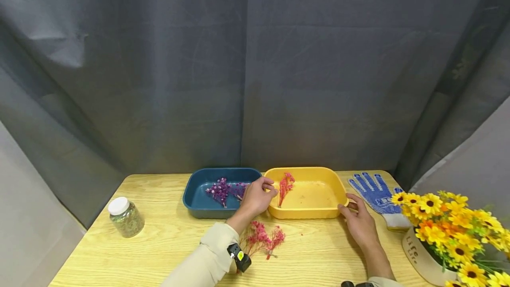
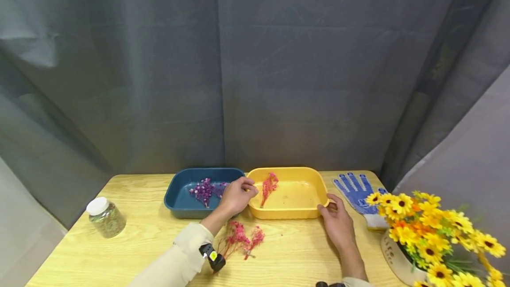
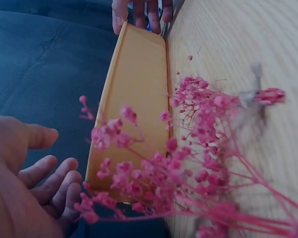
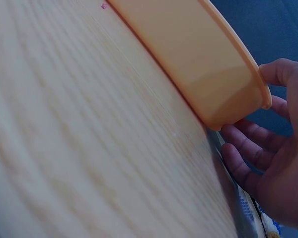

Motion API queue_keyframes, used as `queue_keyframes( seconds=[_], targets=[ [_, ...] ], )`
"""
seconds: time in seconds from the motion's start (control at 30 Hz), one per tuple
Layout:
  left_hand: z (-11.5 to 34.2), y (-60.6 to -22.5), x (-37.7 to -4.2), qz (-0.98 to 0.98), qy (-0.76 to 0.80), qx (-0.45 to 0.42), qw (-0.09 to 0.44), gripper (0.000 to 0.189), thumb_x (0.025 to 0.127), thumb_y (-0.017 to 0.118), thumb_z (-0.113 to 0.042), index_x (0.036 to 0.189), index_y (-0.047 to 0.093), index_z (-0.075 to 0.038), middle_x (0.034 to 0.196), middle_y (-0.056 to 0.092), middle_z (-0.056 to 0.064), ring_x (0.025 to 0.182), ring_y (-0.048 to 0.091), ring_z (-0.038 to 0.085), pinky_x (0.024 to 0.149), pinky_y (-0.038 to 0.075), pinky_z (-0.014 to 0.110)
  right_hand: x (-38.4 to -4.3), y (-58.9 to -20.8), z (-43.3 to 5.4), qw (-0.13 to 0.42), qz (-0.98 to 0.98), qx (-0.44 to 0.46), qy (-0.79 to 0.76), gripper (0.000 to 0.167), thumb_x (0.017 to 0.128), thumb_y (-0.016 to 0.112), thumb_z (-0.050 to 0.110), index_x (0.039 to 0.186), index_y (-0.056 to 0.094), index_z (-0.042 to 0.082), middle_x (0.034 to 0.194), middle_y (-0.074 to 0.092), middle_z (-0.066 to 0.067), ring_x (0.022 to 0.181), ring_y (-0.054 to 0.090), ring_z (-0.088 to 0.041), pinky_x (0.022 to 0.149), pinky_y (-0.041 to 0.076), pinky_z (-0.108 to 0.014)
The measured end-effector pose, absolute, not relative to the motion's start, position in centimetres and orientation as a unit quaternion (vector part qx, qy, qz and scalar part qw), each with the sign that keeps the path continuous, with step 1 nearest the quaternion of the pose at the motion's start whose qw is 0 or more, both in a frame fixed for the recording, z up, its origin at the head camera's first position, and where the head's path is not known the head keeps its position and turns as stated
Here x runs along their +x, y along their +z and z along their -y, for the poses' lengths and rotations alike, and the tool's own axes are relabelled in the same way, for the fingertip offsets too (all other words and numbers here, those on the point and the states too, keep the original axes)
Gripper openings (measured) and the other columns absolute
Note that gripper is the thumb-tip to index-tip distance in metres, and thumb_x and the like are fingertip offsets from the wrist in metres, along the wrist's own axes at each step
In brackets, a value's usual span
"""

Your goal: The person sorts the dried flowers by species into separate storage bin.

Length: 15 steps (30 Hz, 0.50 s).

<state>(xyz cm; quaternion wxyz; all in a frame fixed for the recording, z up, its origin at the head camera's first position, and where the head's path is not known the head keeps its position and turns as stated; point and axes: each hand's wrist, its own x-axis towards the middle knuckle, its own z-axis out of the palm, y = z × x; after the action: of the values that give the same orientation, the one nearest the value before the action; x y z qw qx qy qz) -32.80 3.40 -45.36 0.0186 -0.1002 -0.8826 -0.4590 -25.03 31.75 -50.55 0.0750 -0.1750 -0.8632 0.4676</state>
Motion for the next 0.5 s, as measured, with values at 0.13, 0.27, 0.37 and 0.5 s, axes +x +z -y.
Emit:
queue_keyframes(
  seconds=[0.13, 0.27, 0.37, 0.5],
  targets=[
    [-2.7, -45.5, -32.1, 0.876, -0.467, -0.116, 0.022, 0.028, 0.089, 0.069, -0.032, 0.113, 0.064, -0.019, 0.105, 0.069, -0.003, 0.084, 0.060, 0.007, 0.071, 0.048, 0.027, -25.0, -50.4, -31.7, 0.075, 0.863, -0.174, 0.468, 0.064, 0.097, 0.049, 0.048, 0.150, 0.030, 0.019, 0.141, 0.047, -0.018, 0.123, 0.053, -0.032, 0.080, 0.044, -0.025],
    [-1.8, -45.7, -31.1, 0.873, -0.467, -0.138, 0.012, 0.033, 0.090, 0.067, -0.034, 0.120, 0.061, -0.021, 0.115, 0.067, -0.003, 0.094, 0.061, 0.011, 0.075, 0.049, 0.029, -24.9, -50.3, -31.7, 0.075, 0.862, -0.176, 0.469, 0.065, 0.096, 0.049, 0.050, 0.150, 0.030, 0.019, 0.141, 0.047, -0.018, 0.123, 0.053, -0.033, 0.081, 0.044, -0.026],
    [-1.2, -45.9, -30.2, 0.871, -0.466, -0.157, 0.011, 0.036, 0.092, 0.065, -0.035, 0.125, 0.058, -0.023, 0.122, 0.064, -0.003, 0.105, 0.060, 0.017, 0.081, 0.050, 0.034, -24.8, -50.3, -31.7, 0.076, 0.860, -0.175, 0.473, 0.065, 0.096, 0.049, 0.050, 0.150, 0.030, 0.019, 0.141, 0.047, -0.019, 0.124, 0.053, -0.033, 0.080, 0.044, -0.025],
    [-0.5, -46.4, -29.0, 0.868, -0.463, -0.175, 0.018, 0.038, 0.094, 0.062, -0.036, 0.128, 0.055, -0.024, 0.125, 0.061, -0.002, 0.112, 0.058, 0.019, 0.088, 0.050, 0.039, -24.9, -50.5, -31.7, 0.079, 0.858, -0.177, 0.475, 0.063, 0.097, 0.050, 0.048, 0.150, 0.030, 0.019, 0.140, 0.048, -0.018, 0.123, 0.054, -0.031, 0.077, 0.044, -0.021]
  ],
)
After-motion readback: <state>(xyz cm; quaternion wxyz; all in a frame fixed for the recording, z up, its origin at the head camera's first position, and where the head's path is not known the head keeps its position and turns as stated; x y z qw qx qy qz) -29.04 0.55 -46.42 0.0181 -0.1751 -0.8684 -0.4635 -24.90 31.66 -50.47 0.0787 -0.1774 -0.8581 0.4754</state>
